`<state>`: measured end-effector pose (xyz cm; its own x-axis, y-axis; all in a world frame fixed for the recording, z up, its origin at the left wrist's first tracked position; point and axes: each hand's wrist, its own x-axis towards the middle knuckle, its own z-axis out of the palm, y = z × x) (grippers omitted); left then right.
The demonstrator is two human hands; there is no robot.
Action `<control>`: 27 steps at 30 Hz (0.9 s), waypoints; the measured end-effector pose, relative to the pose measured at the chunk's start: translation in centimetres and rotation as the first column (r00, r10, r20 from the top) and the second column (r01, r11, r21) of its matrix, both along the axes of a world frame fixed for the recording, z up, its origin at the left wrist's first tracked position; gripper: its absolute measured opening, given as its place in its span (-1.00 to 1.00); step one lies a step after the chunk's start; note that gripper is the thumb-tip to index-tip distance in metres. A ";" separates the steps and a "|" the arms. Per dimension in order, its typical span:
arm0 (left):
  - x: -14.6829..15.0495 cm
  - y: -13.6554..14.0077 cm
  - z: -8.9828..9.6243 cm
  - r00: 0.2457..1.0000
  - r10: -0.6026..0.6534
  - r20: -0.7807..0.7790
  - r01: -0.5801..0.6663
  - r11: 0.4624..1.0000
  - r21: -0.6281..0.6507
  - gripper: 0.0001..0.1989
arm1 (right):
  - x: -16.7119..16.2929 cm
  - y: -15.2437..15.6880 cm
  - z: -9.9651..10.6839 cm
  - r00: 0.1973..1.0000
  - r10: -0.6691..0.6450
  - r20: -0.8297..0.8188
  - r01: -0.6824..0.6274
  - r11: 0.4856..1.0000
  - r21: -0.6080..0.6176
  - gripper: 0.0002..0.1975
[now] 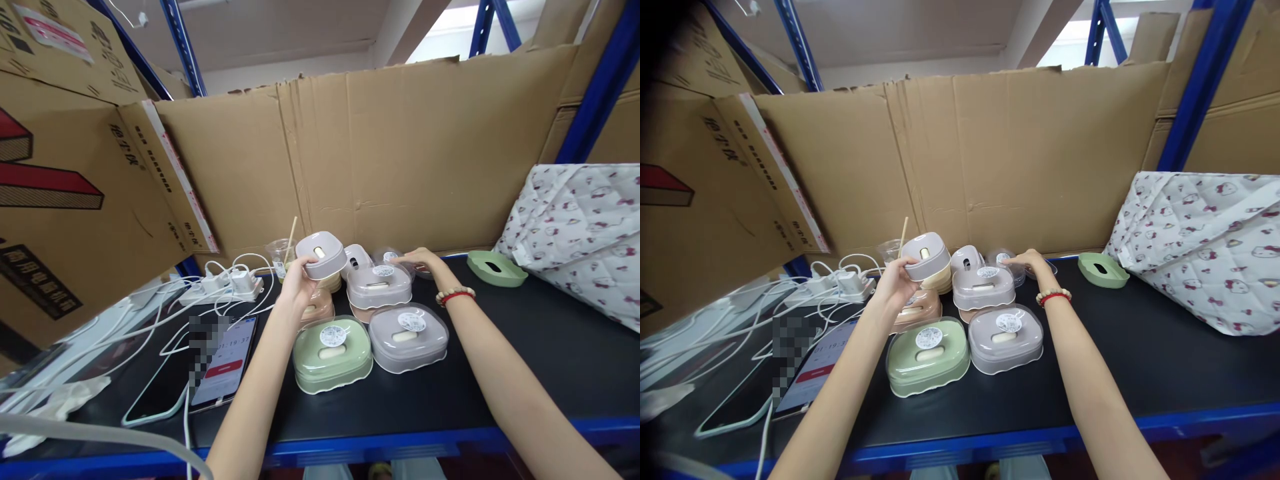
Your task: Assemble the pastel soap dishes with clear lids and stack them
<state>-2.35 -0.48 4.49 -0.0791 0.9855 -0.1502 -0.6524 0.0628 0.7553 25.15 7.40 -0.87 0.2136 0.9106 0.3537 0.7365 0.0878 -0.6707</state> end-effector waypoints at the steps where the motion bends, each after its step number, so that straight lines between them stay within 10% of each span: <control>1: 0.0 0.1 0.0 1.000 0.001 0.002 -0.001 1.000 -0.015 -0.80 | 0.1 0.1 0.1 0.999 -0.044 0.010 0.044 0.997 -0.061 -0.70; 6: 0.0 0.3 -0.2 0.999 0.001 -0.034 -0.002 0.999 -0.032 -0.75 | -1.3 -0.2 1.8 0.983 -0.156 0.102 0.172 0.969 -0.179 -0.53; 13: 0.0 -0.2 0.0 0.997 -0.015 -0.074 0.015 1.000 0.001 -0.85 | -4.1 -0.5 2.0 0.958 0.115 0.263 -0.008 0.927 -0.374 -0.20; 27: -0.1 -0.3 -0.1 0.995 -0.069 -0.078 0.070 0.997 0.015 -0.91 | -4.1 -1.0 4.5 0.968 -0.145 0.207 0.181 0.969 -0.169 -0.19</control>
